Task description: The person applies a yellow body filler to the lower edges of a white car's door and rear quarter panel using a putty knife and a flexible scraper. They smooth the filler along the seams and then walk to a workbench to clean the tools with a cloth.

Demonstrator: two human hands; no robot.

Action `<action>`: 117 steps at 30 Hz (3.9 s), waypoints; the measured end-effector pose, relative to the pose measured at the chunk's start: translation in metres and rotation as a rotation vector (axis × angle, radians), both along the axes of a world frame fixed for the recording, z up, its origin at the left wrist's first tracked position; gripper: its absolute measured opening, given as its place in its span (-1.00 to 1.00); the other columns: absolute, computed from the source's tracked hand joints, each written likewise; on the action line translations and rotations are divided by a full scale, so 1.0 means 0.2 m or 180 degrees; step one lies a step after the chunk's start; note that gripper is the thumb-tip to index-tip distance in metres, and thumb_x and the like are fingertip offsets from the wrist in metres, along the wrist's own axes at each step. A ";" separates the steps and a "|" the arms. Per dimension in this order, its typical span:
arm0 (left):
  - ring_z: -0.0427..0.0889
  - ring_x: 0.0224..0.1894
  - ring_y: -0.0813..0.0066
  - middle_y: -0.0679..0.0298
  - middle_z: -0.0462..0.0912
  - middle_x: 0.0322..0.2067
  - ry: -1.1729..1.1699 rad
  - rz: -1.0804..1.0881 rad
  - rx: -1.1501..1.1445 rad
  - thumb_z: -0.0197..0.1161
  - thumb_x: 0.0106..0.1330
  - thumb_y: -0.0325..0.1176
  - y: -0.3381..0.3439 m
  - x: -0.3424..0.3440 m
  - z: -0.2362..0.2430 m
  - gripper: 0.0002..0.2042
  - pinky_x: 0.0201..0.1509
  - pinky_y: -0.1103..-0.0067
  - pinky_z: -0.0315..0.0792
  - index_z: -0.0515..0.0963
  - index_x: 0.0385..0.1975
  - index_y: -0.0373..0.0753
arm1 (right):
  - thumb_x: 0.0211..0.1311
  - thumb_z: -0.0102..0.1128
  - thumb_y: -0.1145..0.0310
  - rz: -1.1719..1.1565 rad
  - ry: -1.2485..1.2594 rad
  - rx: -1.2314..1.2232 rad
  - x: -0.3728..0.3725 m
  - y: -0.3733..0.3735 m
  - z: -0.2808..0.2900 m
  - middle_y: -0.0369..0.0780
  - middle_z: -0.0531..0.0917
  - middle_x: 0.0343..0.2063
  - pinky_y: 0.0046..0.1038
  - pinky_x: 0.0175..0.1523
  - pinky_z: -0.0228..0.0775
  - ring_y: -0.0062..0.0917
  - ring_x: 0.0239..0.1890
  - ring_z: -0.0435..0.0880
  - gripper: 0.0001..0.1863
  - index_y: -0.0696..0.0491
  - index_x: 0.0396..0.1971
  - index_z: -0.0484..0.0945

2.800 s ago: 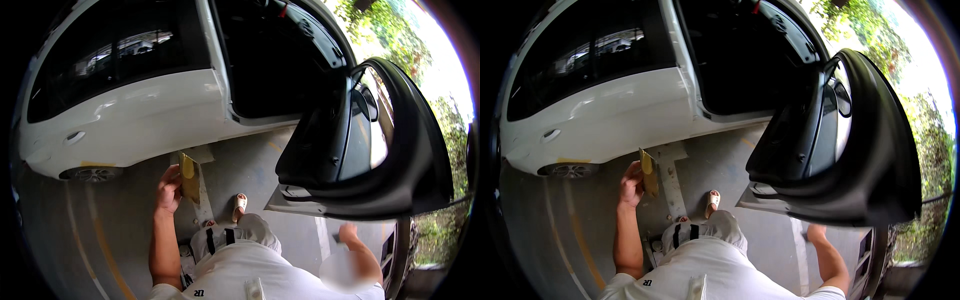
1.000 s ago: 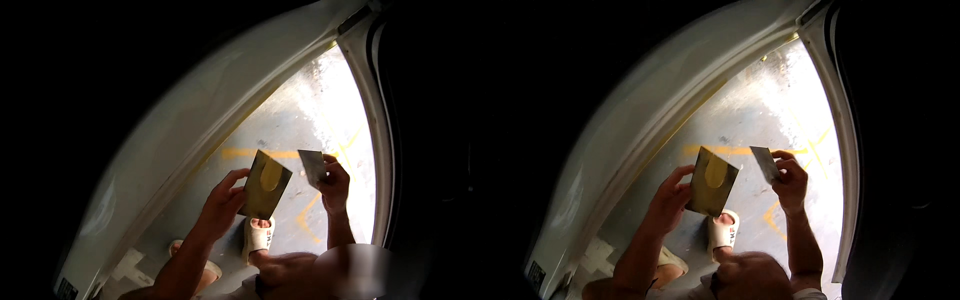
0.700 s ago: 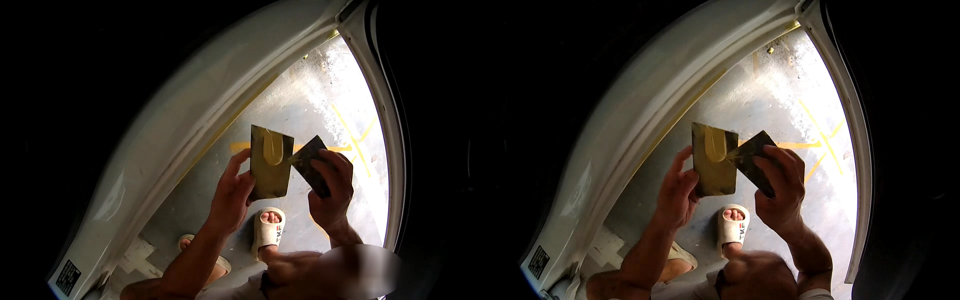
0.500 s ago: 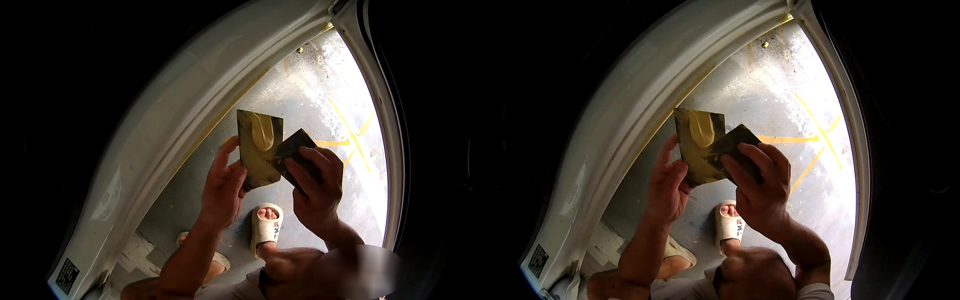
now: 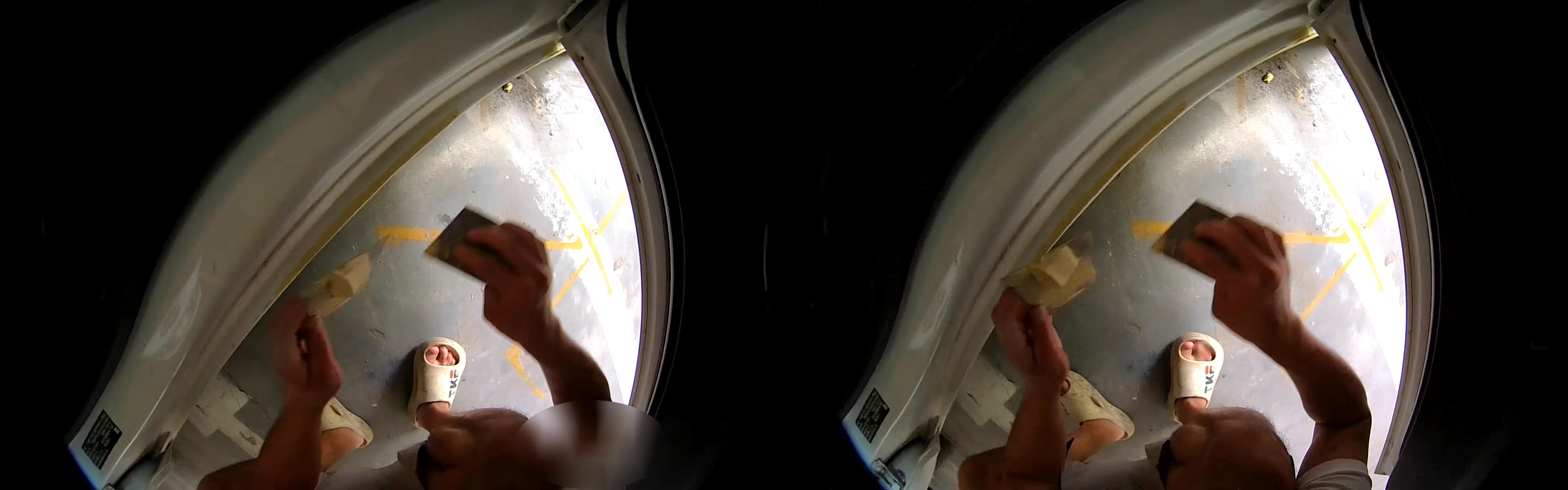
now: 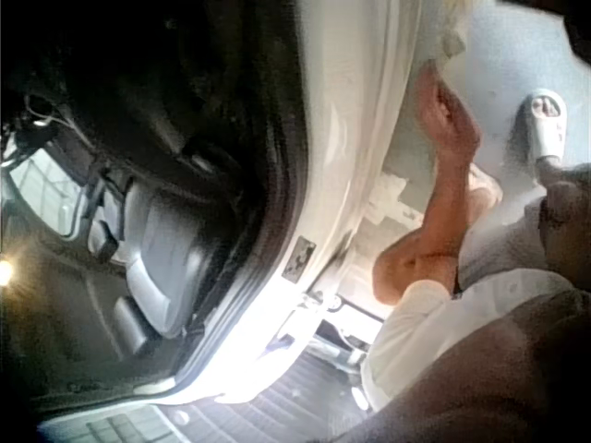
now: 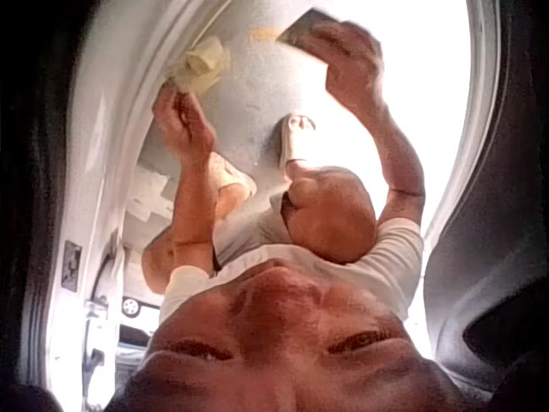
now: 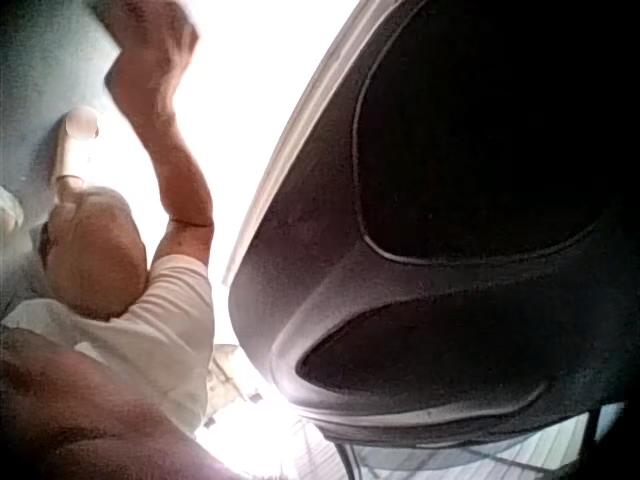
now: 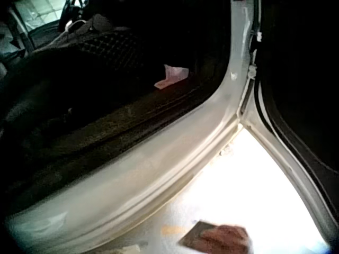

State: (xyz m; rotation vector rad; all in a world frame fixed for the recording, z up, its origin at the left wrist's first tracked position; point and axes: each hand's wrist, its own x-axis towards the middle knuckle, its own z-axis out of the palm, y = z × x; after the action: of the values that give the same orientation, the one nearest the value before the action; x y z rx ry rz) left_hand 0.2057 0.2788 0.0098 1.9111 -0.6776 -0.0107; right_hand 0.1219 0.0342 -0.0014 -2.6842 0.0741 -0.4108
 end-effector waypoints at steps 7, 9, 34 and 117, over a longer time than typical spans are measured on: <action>0.35 -0.48 0.62 0.25 0.47 -0.38 0.0782 0.0088 -0.0407 0.01 0.20 -0.65 0.13 -0.17 -0.15 -0.74 -0.44 0.69 0.26 0.42 -0.10 -0.37 | -0.31 0.09 0.67 -0.0087 -0.0423 -0.0461 0.31 -0.07 0.06 -0.32 0.53 -0.18 -0.34 -0.03 0.27 -0.40 -0.06 0.46 -0.53 -0.04 -0.27 0.61; 0.35 -0.47 0.63 0.25 0.47 -0.37 0.0870 0.0027 -0.0604 0.02 0.19 -0.67 0.13 -0.19 -0.17 -0.73 -0.43 0.71 0.26 0.41 -0.09 -0.37 | -0.31 0.09 0.68 -0.0045 -0.0399 -0.0512 0.35 -0.07 0.06 -0.32 0.52 -0.17 -0.34 -0.03 0.26 -0.41 -0.05 0.46 -0.52 -0.04 -0.26 0.60; 0.27 -0.51 0.74 0.33 0.42 -0.46 0.1612 -0.0008 -0.1173 -0.03 0.21 -0.68 0.13 -0.17 -0.22 -0.71 -0.44 0.76 0.20 0.34 -0.05 -0.41 | -0.30 0.10 0.68 -0.0072 -0.0481 -0.0566 0.38 -0.15 0.01 -0.32 0.54 -0.19 -0.36 0.02 0.30 -0.41 -0.05 0.47 -0.54 -0.05 -0.29 0.62; 0.54 -0.40 0.43 0.16 0.61 -0.23 0.1727 -0.0979 -0.1131 -0.10 0.14 -0.71 0.20 -0.09 0.06 -0.62 -0.28 0.62 0.39 0.42 -0.03 -0.33 | -0.22 0.27 0.42 0.0358 -0.1007 0.0168 0.19 0.73 -0.31 -0.35 0.49 -0.09 -0.36 -0.06 0.16 -0.45 -0.05 0.35 -0.59 -0.12 -0.21 0.61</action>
State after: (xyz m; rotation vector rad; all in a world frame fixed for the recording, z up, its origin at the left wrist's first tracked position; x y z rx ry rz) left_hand 0.1877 0.3190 0.0221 1.3617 -0.5472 -0.5480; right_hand 0.1608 0.1805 -0.0636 -2.5231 -0.1558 -0.7782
